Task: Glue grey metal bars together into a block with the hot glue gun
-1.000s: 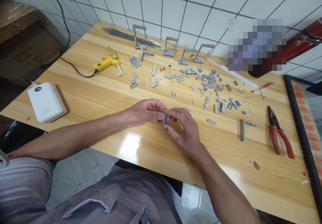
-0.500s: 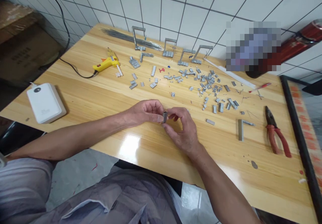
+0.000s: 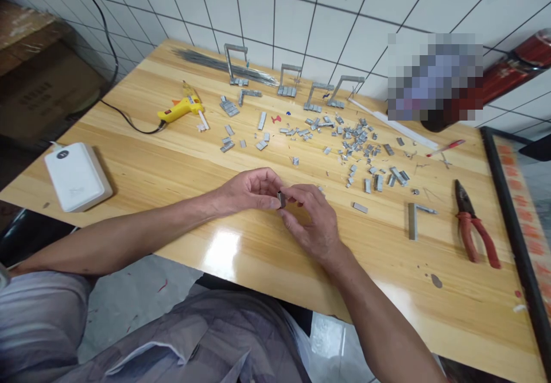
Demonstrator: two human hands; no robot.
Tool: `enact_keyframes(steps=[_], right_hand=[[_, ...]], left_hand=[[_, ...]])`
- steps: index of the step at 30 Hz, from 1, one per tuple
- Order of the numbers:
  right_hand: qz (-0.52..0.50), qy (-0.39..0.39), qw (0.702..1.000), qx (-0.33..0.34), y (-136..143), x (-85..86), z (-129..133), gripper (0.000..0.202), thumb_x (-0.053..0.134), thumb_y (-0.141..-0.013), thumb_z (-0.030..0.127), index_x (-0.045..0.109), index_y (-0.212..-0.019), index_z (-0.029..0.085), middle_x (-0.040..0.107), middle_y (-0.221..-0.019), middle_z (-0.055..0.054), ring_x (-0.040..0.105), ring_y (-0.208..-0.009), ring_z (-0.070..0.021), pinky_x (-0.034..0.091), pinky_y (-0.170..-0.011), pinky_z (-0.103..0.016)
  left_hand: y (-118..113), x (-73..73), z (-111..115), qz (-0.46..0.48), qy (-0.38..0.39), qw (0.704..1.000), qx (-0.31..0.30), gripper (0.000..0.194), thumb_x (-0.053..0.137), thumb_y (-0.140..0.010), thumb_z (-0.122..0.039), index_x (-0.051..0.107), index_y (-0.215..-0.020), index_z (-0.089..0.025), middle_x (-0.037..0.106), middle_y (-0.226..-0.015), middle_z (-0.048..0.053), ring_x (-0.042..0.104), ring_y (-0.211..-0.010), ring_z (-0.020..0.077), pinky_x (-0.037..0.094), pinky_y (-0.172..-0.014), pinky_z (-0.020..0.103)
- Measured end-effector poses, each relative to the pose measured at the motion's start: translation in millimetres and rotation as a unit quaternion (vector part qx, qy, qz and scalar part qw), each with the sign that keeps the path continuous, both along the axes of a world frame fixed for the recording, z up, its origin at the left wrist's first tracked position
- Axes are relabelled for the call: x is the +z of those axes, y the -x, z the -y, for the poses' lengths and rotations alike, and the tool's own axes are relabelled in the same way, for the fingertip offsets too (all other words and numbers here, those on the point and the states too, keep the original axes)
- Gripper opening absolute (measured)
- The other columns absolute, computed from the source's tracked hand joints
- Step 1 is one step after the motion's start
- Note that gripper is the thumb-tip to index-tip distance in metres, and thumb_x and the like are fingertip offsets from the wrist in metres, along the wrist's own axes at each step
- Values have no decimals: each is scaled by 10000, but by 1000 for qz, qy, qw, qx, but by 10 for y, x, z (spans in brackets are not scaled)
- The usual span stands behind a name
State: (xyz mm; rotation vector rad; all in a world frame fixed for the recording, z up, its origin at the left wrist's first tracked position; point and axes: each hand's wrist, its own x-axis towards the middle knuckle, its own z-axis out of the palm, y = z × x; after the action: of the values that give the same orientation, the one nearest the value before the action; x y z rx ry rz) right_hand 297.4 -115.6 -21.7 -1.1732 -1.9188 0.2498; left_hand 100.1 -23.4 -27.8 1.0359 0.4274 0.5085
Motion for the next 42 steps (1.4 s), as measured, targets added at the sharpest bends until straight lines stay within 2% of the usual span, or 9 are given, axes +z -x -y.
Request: enact_keyframes(steps=[5,8,11,13,18,25,36,42], right_hand=[[6,-4,1000,-26,4,-14,-4,415,684,-940,151,599,-1312,313,751,-1022,-31,705,-829,-195,574,-688,-343],[4,-8,999,-40,-2,-41,-9,421,682,-924,121,604,-1294,307,757,-1007,-21,709,-812,-181,575,-694,-325],[-4,-3,999,-38,-4,-60,-14,391,675,-926,109,612,-1262,299,750,-988,-12,712,-805,-168,578,-699,-306],[-11,7,999,-33,-1,-64,-17,372,673,-933,111,614,-1250,294,744,-983,-11,713,-806,-163,583,-706,-300],[-27,30,999,-10,10,-66,-26,338,665,-948,116,614,-1235,286,746,-1010,-21,717,-821,-163,591,-724,-300],[-35,55,998,16,3,-92,-30,274,645,-991,163,616,-1236,281,743,-1021,-34,717,-843,-165,590,-736,-304],[-40,75,995,43,-1,-87,-57,160,624,-1027,227,637,-1179,273,744,-1028,-48,698,-865,-178,577,-738,-323],[-38,67,996,39,3,-99,-73,166,643,-1003,171,649,-1135,272,740,-1006,-37,691,-849,-170,571,-739,-316]], left_hand=[[13,-23,41,-6,-51,998,21,406,932,-775,-341,685,-1031,-146,773,-1015,66,726,-951,152,547,-912,310],[30,24,96,-49,-154,985,63,338,873,-835,-366,699,-1038,-158,750,-963,48,697,-877,141,535,-840,287],[49,86,136,-99,-303,941,111,215,815,-889,-323,724,-1018,-175,713,-920,28,641,-791,117,507,-755,258],[57,96,146,-96,-387,907,135,154,792,-904,-282,723,-1001,-183,693,-915,21,627,-776,112,505,-736,252],[64,27,138,-86,-488,854,157,125,769,-932,-266,696,-1007,-197,698,-895,12,635,-764,114,527,-722,251],[63,-1,128,-70,-553,814,165,91,731,-969,-272,675,-976,-201,720,-846,13,655,-788,140,533,-728,268],[64,-44,117,-53,-574,798,175,92,715,-980,-259,639,-973,-209,694,-837,1,652,-806,135,534,-740,266],[61,-17,135,-86,-571,801,157,76,698,-973,-252,645,-1010,-212,701,-869,2,649,-808,136,537,-751,270]])
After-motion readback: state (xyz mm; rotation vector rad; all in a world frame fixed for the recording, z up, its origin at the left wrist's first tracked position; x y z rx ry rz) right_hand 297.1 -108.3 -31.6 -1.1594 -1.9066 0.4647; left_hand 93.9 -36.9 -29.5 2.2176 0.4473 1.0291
